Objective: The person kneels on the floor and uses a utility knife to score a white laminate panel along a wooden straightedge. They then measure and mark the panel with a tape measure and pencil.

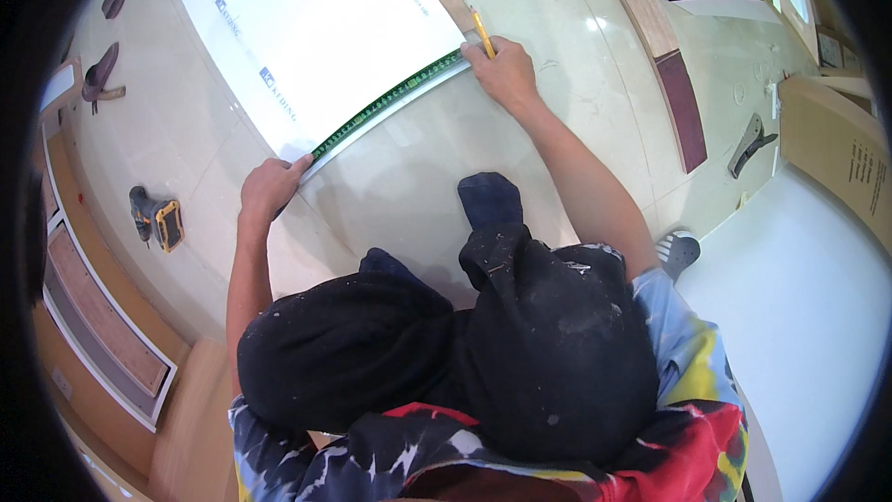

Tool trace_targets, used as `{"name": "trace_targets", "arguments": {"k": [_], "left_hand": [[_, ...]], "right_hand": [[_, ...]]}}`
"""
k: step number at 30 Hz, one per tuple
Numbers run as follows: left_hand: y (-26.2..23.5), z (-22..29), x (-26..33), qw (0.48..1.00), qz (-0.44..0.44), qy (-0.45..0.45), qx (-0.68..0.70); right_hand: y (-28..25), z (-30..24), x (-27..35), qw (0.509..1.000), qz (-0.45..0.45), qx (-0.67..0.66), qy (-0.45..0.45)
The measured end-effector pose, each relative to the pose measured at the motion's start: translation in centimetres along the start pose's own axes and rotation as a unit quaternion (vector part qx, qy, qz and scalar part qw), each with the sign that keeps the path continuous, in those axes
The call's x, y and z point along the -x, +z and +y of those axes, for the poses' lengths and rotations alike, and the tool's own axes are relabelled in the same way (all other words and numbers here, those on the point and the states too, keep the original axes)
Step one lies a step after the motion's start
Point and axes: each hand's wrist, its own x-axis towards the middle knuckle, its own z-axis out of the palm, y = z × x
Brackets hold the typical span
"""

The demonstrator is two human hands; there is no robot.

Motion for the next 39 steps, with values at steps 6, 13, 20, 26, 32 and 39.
{"name": "trace_targets", "arguments": {"k": [6,13,20,26,32,39], "left_hand": [[1.0,0.3,-0.6,0.999,0.041,-0.012,-0.021],[0.3,1.1,-0.5,0.998,0.024,-0.025,-0.052],[-0.1,1.2,-0.3,0.998,0.023,-0.028,-0.059],[0.4,1.1,-0.9,0.999,0.020,-0.020,-0.039],[0.2,1.3,-0.8,0.998,0.013,-0.031,-0.048],[0.2,1.0,-0.8,0.998,0.010,-0.034,-0.050]], "right_hand": [[-1.9,-0.3,-0.5,0.995,0.075,-0.005,-0.058],[-3.7,-3.2,-0.2,0.971,0.023,-0.120,-0.207],[-5.8,-2.3,-3.0,0.833,-0.230,-0.486,-0.133],[-5.4,-1.3,-3.0,0.953,-0.128,-0.185,-0.201],[-2.9,-2.4,-2.0,0.968,-0.073,-0.014,-0.241],[-3.8,-1.9,-3.5,0.966,-0.143,0.015,-0.214]]}}
